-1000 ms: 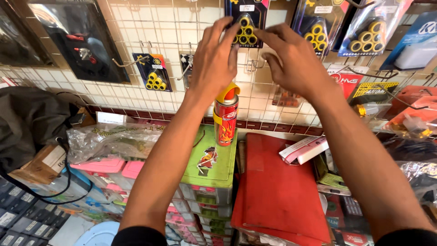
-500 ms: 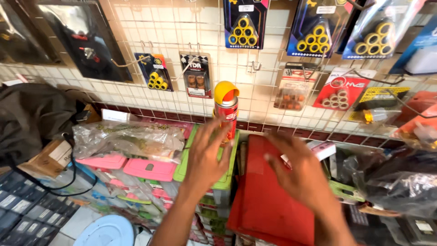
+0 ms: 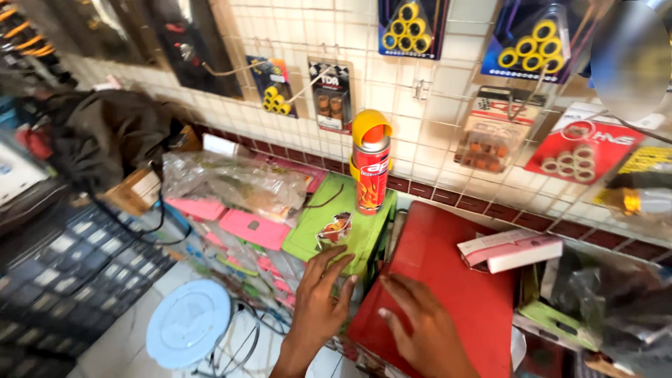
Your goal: The person picks up a packaged set of rollers, carries it across the shop to a display rack, and hangs it on a hook among similar items.
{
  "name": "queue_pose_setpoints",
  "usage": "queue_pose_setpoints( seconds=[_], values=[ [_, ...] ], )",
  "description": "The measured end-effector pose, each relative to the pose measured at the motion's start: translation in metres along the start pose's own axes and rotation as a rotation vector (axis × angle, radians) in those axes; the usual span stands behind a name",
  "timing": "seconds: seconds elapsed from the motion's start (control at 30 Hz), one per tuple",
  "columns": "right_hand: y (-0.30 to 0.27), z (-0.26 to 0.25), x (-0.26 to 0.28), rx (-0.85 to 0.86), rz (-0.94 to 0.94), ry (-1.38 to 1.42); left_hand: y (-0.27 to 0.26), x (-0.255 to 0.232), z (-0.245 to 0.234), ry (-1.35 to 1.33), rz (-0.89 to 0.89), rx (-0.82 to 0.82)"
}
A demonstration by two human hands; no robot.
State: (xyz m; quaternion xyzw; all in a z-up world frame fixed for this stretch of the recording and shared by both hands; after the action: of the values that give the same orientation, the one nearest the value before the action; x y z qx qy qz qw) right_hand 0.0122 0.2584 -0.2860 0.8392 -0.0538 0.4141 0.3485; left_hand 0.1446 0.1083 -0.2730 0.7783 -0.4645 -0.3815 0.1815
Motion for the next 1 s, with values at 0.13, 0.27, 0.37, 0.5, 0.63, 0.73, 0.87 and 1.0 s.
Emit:
queue_pose_setpoints(
  seconds=[0.13,0.27,0.37,0.5,0.63,0.73,0.87,1.0],
  values=[
    [-0.014,0.012,-0.017,0.111,-0.027,0.100,-0.021,-0.009,0.000,0.053,-0.067,0.017],
    [-0.023,0.025,-0.033,0.232,-0.050,0.167,-0.049,-0.015,-0.008,0.150,-0.141,-0.001],
    [-0.022,0.037,-0.030,0.280,-0.140,0.195,-0.073,-0.021,-0.025,0.213,-0.202,-0.035],
    [-0.027,0.042,-0.011,0.385,-0.181,0.219,-0.105,-0.028,-0.051,0.310,-0.299,-0.068],
    [-0.032,0.051,0.010,0.433,-0.235,0.273,-0.131,-0.039,-0.070,0.366,-0.326,-0.127],
    [-0.039,0.063,0.015,0.529,-0.237,0.304,-0.152,-0.048,-0.077,0.390,-0.348,-0.155],
    [-0.052,0.079,0.013,0.552,-0.309,0.224,-0.183,-0.057,-0.082,0.395,-0.399,-0.185],
    [-0.080,0.094,0.017,0.648,-0.277,0.226,-0.225,-0.072,-0.085,0.468,-0.460,-0.220]
  ],
)
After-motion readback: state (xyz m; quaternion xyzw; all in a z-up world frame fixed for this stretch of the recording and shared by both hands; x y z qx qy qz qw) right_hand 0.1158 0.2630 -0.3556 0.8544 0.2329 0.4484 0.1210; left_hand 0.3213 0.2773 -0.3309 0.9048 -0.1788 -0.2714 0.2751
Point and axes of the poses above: each hand's wrist, its own y-axis towards the middle knuckle, its own z-axis out of the palm, x = y × z, the point moved 2 cm from there along y, towards the middle knuckle, and after that the axes turned 14 degrees about y, right-handed, at the moved point
